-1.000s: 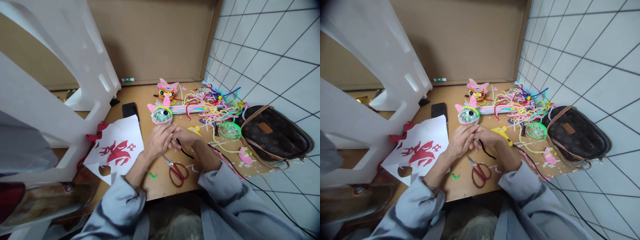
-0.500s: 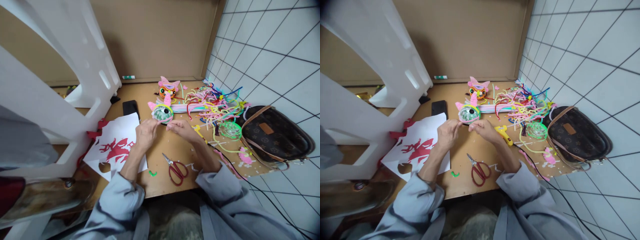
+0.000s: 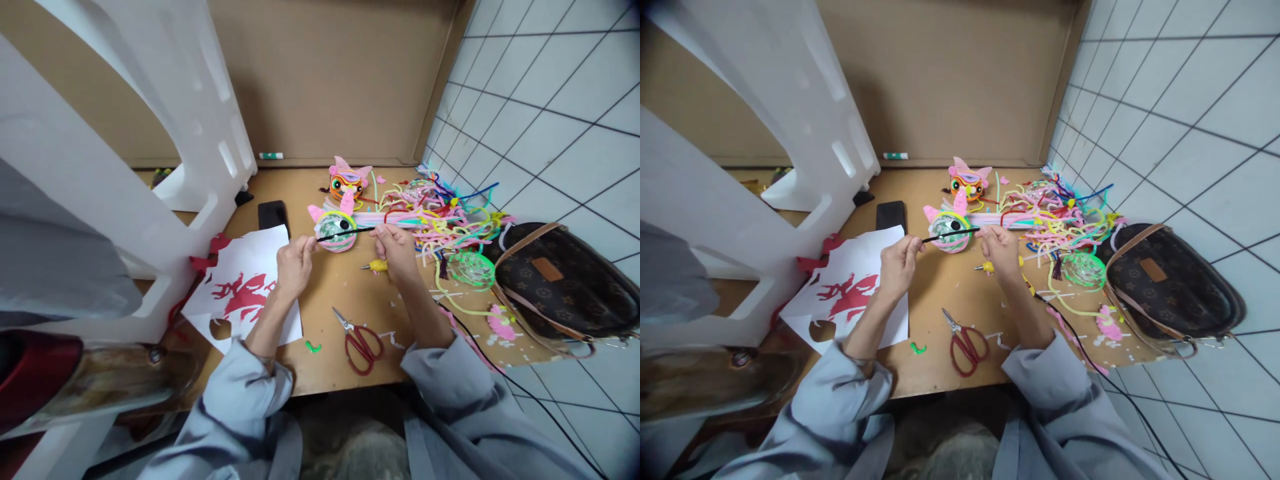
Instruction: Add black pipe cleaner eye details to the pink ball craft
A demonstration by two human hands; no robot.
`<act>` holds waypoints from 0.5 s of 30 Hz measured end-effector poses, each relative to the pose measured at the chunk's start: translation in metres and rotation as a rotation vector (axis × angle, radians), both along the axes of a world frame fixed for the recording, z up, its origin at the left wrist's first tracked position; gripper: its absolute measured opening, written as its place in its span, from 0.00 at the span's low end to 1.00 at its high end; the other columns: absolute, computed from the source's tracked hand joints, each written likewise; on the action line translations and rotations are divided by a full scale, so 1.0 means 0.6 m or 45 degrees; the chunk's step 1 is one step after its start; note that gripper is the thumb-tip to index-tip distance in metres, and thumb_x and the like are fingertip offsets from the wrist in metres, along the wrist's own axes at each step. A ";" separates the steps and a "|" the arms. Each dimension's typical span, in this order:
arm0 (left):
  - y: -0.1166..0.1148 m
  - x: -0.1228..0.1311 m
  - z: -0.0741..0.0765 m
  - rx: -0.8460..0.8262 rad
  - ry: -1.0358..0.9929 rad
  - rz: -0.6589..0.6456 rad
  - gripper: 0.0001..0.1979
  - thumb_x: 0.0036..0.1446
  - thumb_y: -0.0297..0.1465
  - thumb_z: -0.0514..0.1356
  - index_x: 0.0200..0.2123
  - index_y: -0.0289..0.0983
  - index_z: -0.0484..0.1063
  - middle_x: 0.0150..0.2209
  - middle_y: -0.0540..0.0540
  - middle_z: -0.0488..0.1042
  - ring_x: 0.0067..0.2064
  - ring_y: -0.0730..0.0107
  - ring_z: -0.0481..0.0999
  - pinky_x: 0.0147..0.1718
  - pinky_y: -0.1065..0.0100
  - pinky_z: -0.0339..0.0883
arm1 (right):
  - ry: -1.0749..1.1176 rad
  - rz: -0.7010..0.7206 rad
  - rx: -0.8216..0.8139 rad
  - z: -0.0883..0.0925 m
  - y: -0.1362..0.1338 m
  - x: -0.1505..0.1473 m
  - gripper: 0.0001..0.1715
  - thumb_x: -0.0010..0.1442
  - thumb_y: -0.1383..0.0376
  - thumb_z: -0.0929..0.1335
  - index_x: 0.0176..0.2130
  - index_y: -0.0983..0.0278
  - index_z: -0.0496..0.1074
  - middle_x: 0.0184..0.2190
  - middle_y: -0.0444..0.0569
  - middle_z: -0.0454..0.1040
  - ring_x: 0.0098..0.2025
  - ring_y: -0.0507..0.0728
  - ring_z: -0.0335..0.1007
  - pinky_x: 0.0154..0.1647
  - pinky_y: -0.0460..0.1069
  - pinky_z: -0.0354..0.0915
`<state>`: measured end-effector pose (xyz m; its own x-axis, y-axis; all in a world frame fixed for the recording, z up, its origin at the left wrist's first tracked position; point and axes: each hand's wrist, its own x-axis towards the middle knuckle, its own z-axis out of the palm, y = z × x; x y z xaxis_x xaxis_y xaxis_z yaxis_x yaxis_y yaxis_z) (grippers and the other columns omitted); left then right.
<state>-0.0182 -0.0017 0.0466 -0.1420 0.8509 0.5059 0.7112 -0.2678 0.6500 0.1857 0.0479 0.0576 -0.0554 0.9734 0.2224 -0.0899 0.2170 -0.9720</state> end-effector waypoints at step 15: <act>-0.013 0.021 0.001 0.062 -0.348 0.123 0.20 0.65 0.40 0.48 0.34 0.36 0.74 0.23 0.52 0.67 0.25 0.74 0.64 0.28 0.71 0.56 | 0.359 0.213 -0.186 0.004 -0.017 -0.022 0.33 0.53 0.37 0.63 0.37 0.63 0.70 0.25 0.45 0.74 0.22 0.50 0.67 0.24 0.46 0.62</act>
